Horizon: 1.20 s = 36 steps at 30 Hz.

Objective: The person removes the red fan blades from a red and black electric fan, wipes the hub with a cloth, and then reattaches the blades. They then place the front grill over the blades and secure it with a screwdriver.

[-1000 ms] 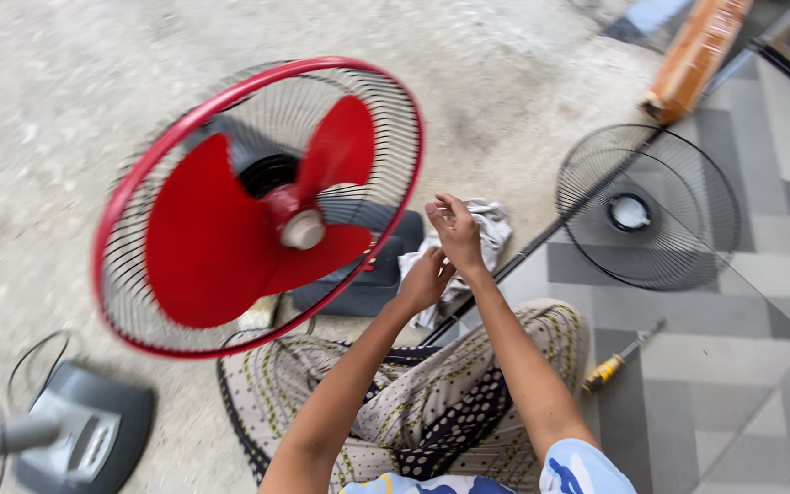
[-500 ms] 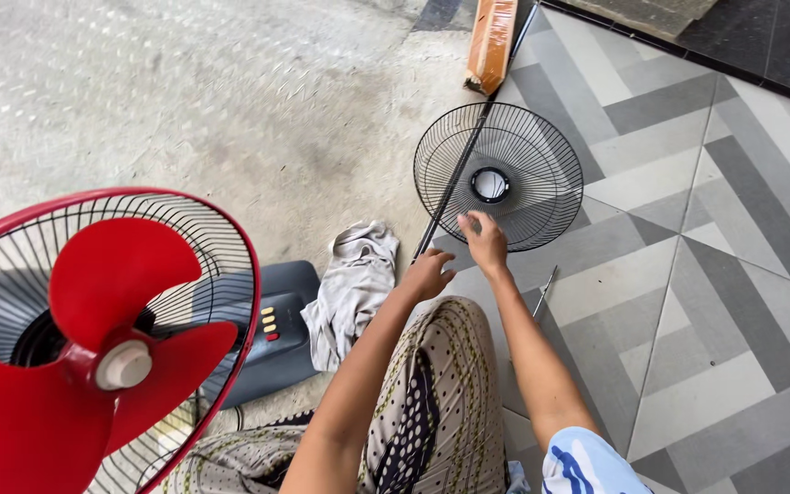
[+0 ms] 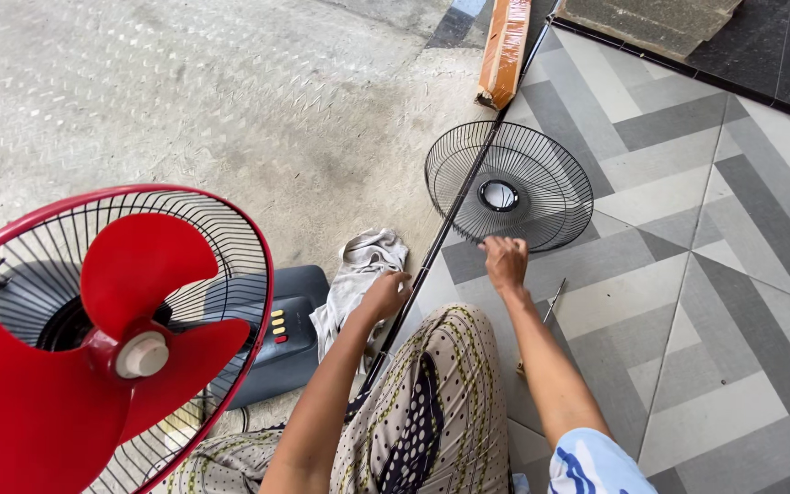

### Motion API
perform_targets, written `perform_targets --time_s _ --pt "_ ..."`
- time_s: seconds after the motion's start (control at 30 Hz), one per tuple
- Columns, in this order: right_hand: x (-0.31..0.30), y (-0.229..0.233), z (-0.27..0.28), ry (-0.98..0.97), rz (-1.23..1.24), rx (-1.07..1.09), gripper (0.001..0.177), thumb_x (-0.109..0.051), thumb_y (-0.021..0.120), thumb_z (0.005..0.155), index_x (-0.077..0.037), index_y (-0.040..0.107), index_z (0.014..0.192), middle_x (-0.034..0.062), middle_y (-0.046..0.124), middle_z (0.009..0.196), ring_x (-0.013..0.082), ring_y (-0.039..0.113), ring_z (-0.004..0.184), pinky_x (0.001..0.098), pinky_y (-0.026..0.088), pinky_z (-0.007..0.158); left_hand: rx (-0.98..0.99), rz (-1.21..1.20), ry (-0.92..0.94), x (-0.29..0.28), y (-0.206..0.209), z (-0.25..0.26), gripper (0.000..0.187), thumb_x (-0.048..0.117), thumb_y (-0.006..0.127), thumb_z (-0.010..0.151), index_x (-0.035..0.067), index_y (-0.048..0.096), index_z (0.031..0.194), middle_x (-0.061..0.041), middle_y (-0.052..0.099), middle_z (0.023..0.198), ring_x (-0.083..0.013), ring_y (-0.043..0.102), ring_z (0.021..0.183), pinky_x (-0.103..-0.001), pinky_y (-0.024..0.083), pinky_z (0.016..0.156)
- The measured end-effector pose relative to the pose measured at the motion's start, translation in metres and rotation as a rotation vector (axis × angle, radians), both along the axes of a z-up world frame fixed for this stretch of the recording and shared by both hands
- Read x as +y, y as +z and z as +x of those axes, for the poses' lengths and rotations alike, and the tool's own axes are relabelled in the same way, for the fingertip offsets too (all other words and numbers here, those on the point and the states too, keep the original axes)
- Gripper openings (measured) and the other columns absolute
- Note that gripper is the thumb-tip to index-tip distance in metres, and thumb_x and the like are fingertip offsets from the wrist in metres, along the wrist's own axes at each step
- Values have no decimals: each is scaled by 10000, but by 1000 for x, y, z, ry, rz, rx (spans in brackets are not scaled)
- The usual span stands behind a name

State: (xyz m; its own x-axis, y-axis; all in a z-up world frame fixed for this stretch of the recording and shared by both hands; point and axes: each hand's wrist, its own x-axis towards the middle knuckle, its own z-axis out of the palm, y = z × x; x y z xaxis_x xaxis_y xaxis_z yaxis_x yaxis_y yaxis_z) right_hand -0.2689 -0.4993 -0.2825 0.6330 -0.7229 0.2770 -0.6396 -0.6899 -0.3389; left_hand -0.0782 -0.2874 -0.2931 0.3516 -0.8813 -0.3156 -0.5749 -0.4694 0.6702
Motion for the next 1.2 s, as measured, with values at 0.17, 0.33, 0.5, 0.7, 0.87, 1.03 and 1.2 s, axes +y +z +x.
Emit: perform_targets --time_s 0.17,0.33,0.5,0.7,0.87,1.03,1.2 --pt "-20 66 -5 82 118 -320 185 -232 708 986 -51 745 972 66 759 836 179 704 703 359 536 609 19 -93 1 14 11 6 411 301 647 948 122 655 1318 -193 603 1346 -372 612 1195 -437 486 1027" --pt "-24 173 -36 51 644 -1020 93 -57 718 968 33 701 956 68 678 808 148 656 676 253 526 598 36 -240 14 18 17 20 409 293 647 933 99 697 1290 -218 628 1322 -391 623 1185 -431 502 1019" --pt "-26 237 -68 -37 850 -1259 190 -165 707 1035 15 748 991 84 693 813 160 580 595 263 449 539 118 -411 341 16 38 43 660 487 588 1013 21 486 1470 -267 532 1458 -389 520 1358 -437 414 1127" --pt "-55 230 -80 124 1442 -1518 128 -130 711 1056 -10 718 1011 70 717 897 152 555 646 264 404 585 789 -824 658 44 93 71 866 679 357 1039 57 250 1632 -164 453 1574 -285 412 1463 -450 300 1159" --pt "-60 219 -76 292 1562 -1516 156 -176 701 1118 -22 726 1120 23 588 772 122 500 605 269 411 592 817 -1032 649 75 160 45 599 518 586 996 42 503 1349 -75 590 1015 -165 581 901 -329 503 793" --pt "-1 237 -47 395 1130 -1482 330 -329 689 1143 -55 621 1315 94 658 1086 177 595 902 293 489 832 593 -1299 713 119 223 6 434 206 833 925 53 499 1156 23 469 938 -69 437 839 -219 406 732" --pt "82 264 9 720 760 -1208 784 -546 696 1042 -121 339 1595 56 461 1592 232 463 1510 438 429 1316 314 -1518 851 207 271 -26 712 246 935 754 48 508 1288 36 474 952 -69 464 842 -213 416 760"
